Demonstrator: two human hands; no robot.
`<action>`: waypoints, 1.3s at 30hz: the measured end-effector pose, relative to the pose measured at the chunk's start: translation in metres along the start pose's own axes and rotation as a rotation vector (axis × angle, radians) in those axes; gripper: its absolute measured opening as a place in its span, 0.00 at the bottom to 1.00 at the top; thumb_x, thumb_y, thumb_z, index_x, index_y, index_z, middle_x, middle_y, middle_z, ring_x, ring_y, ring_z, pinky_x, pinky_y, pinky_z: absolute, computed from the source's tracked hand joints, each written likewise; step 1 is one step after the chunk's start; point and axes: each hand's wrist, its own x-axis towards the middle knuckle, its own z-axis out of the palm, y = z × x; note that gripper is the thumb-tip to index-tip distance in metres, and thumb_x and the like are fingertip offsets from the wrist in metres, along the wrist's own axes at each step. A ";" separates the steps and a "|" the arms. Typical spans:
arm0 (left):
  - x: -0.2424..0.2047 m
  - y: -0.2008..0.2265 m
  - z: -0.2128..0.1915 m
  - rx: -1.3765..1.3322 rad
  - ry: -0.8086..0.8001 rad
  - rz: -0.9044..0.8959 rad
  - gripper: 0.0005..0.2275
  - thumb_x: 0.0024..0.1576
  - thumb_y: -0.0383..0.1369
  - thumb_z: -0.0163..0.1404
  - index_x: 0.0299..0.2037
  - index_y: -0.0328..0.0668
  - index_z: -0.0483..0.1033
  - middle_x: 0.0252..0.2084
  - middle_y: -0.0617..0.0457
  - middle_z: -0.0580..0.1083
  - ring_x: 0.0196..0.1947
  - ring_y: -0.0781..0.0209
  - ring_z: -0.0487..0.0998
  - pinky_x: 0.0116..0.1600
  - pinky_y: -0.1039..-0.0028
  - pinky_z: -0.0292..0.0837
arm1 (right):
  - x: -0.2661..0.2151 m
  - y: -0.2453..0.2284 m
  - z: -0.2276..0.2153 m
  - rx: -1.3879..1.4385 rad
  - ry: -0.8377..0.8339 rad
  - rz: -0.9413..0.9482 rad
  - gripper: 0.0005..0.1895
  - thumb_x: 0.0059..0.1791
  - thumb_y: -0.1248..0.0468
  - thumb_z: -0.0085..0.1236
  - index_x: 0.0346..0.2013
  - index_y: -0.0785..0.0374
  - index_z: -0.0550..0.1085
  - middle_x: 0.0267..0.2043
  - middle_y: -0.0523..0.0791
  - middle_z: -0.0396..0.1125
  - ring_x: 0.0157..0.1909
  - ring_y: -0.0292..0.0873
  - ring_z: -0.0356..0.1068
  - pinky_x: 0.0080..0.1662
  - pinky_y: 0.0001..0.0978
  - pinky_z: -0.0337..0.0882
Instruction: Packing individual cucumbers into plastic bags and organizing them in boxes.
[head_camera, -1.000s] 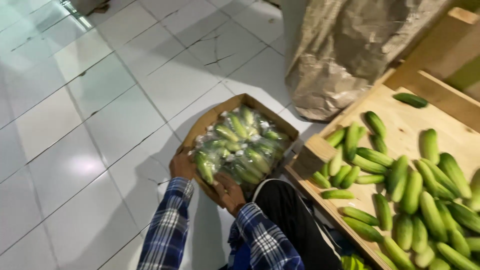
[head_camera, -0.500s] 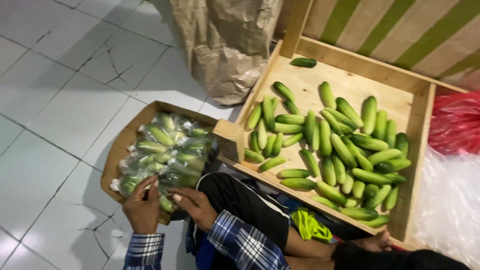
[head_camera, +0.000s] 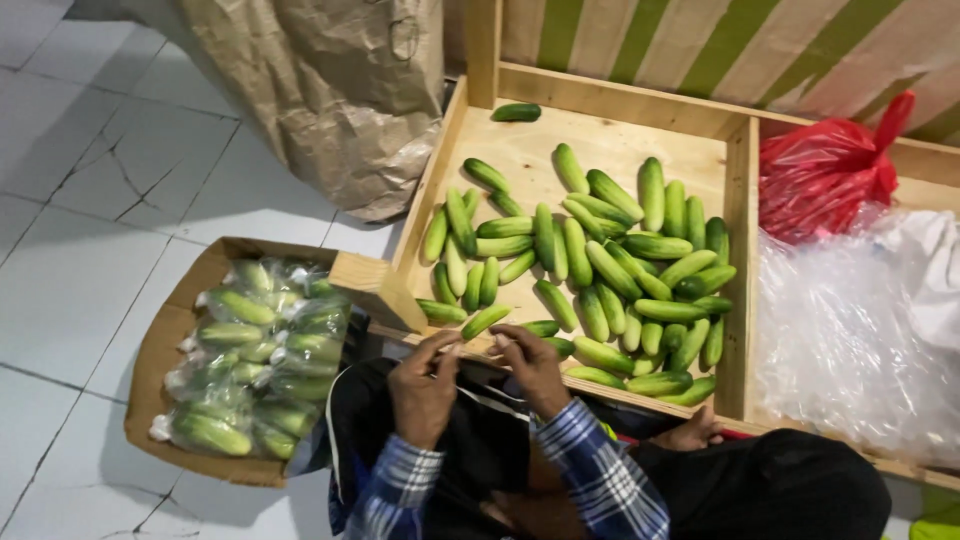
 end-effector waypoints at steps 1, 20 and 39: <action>0.000 -0.011 0.019 -0.002 -0.008 0.005 0.05 0.57 0.26 0.55 0.40 0.42 0.84 0.42 0.54 0.83 0.42 0.65 0.84 0.47 0.77 0.79 | 0.005 0.014 -0.021 0.002 0.009 -0.003 0.12 0.54 0.61 0.54 0.47 0.63 0.79 0.41 0.47 0.75 0.40 0.40 0.78 0.41 0.32 0.82; 0.020 -0.125 0.216 0.615 -0.761 0.233 0.36 0.47 0.25 0.62 0.69 0.54 0.64 0.74 0.48 0.59 0.72 0.36 0.55 0.69 0.38 0.58 | 0.061 0.098 -0.115 -1.136 0.031 0.400 0.40 0.45 0.61 0.66 0.71 0.48 0.61 0.67 0.46 0.59 0.60 0.58 0.71 0.60 0.56 0.74; 0.019 -0.098 0.204 0.575 -0.566 0.647 0.22 0.54 0.35 0.53 0.61 0.55 0.70 0.55 0.54 0.70 0.63 0.45 0.67 0.71 0.35 0.47 | 0.042 0.147 -0.161 -0.804 0.268 -0.268 0.23 0.48 0.63 0.62 0.59 0.53 0.75 0.46 0.49 0.67 0.49 0.55 0.73 0.49 0.42 0.76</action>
